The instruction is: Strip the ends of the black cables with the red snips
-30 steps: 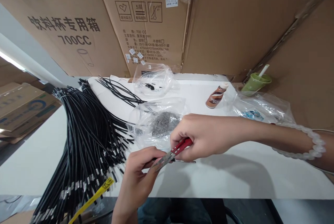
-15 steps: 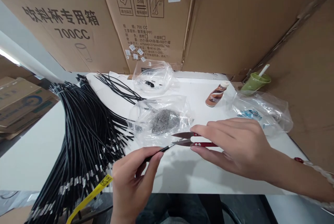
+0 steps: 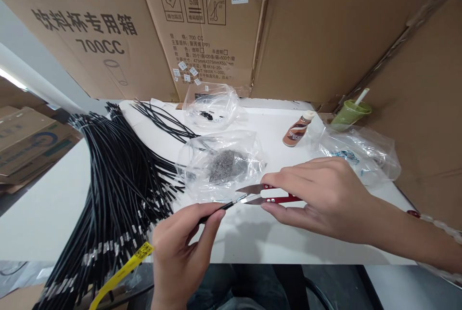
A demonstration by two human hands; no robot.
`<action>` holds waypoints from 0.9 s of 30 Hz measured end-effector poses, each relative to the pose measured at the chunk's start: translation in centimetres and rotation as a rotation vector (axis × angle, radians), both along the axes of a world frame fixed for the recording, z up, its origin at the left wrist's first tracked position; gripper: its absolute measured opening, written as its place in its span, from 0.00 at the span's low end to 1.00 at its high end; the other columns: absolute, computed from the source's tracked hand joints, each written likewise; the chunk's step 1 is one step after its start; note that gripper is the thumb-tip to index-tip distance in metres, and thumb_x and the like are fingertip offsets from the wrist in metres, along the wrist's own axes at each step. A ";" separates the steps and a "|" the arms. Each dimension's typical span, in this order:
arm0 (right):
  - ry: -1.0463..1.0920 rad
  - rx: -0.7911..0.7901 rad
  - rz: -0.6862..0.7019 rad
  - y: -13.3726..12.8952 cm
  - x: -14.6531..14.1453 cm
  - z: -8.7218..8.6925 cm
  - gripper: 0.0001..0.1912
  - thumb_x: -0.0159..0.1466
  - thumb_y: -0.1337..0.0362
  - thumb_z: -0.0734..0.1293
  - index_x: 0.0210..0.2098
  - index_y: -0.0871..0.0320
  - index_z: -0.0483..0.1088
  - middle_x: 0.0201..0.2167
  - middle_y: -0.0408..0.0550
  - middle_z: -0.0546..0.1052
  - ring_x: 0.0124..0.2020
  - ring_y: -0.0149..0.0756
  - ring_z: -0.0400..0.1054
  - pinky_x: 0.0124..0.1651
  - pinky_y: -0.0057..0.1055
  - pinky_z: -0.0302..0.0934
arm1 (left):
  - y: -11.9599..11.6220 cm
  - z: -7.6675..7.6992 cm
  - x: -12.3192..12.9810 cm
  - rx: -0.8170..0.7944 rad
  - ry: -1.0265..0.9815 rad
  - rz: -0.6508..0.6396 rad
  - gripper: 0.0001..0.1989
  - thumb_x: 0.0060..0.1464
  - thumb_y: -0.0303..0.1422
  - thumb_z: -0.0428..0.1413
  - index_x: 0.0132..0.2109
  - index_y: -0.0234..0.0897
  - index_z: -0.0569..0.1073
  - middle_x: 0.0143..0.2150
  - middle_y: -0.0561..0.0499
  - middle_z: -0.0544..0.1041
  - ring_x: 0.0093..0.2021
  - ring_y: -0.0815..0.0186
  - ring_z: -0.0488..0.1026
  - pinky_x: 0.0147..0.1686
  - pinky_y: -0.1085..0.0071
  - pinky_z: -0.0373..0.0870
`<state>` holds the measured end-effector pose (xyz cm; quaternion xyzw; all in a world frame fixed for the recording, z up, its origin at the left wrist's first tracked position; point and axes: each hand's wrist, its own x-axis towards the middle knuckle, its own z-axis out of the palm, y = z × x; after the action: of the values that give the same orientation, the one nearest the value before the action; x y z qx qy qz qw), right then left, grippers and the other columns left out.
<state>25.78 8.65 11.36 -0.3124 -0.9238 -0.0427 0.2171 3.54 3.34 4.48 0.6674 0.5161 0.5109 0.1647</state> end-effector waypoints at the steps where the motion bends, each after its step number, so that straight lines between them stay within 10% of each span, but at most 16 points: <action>1: -0.003 -0.002 -0.002 0.0 0.0 0.0 0.13 0.67 0.59 0.62 0.34 0.60 0.74 0.23 0.40 0.77 0.22 0.29 0.70 0.23 0.29 0.50 | 0.0 0.0 0.0 -0.010 0.002 0.002 0.05 0.53 0.26 0.59 0.35 0.41 0.78 0.28 0.58 0.80 0.22 0.75 0.72 0.22 0.81 0.67; 27: 0.086 -0.105 -0.046 0.5 -0.4 -1.4 0.14 0.67 0.56 0.63 0.35 0.60 0.75 0.23 0.41 0.78 0.22 0.29 0.71 0.23 0.28 0.48 | 0.1 -0.6 -0.1 0.004 0.040 0.045 0.06 0.53 0.25 0.60 0.37 0.40 0.77 0.30 0.58 0.80 0.26 0.75 0.74 0.26 0.82 0.69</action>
<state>25.43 9.15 9.96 -0.3463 -0.9070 0.0144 0.2391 3.45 3.40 3.83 0.6660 0.5331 0.5021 0.1416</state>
